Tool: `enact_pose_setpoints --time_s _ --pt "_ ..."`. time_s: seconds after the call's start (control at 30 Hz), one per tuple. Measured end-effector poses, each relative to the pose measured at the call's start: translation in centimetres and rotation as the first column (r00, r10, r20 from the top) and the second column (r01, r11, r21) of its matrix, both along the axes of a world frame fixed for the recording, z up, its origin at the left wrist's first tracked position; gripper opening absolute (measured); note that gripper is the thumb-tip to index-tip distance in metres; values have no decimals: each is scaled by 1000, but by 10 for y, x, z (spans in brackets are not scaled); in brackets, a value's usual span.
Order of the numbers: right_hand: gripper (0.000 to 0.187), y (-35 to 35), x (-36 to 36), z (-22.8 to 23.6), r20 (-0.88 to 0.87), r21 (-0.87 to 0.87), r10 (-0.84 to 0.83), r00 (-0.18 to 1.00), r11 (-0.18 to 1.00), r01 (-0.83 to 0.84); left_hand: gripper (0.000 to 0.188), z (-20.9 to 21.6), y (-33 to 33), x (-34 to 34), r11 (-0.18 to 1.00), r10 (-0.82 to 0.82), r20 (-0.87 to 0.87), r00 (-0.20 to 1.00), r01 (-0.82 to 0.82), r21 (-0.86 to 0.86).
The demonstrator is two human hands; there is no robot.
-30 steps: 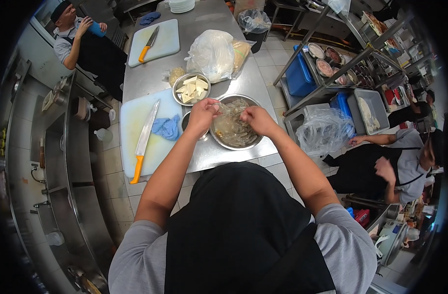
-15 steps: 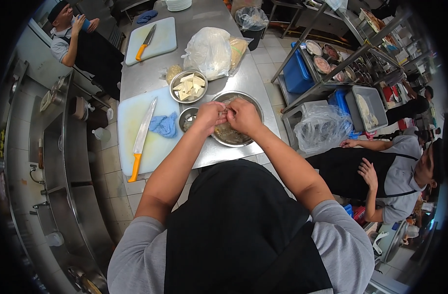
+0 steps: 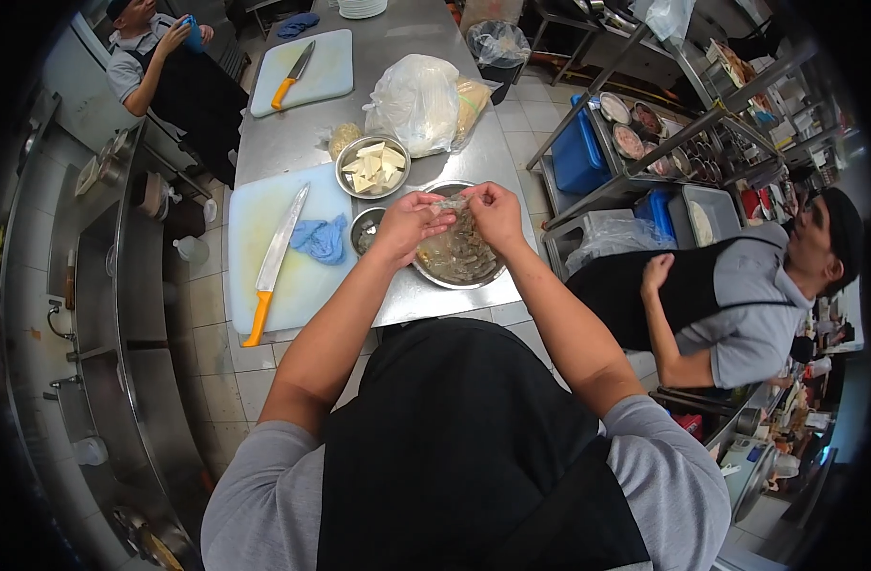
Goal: Peeling and prepping raw shrimp in a commercial kitchen prep area.
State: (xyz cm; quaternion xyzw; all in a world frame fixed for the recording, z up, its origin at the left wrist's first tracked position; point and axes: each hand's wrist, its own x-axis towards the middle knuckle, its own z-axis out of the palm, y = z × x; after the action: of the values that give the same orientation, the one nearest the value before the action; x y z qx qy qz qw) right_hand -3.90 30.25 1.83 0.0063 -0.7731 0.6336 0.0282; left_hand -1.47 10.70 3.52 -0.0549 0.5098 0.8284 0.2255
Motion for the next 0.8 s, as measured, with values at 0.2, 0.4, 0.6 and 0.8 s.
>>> enact_pose_setpoints --time_s 0.2,0.4,0.6,0.8 --pt "25 23 17 -12 -126 642 180 975 765 -58 28 -10 -12 -3 991 126 -13 992 -126 -37" --pt "29 10 32 -3 -178 598 180 968 800 -39 26 -17 -10 -6 985 172 12 985 -173 23" --pt "22 -11 17 17 -125 142 185 975 976 -167 29 -4 -1 -12 990 -6 -143 990 -14 -138" --pt "13 9 15 11 49 -53 182 982 982 -179 36 0 11 -12 840 -66 -520 851 -234 -489"
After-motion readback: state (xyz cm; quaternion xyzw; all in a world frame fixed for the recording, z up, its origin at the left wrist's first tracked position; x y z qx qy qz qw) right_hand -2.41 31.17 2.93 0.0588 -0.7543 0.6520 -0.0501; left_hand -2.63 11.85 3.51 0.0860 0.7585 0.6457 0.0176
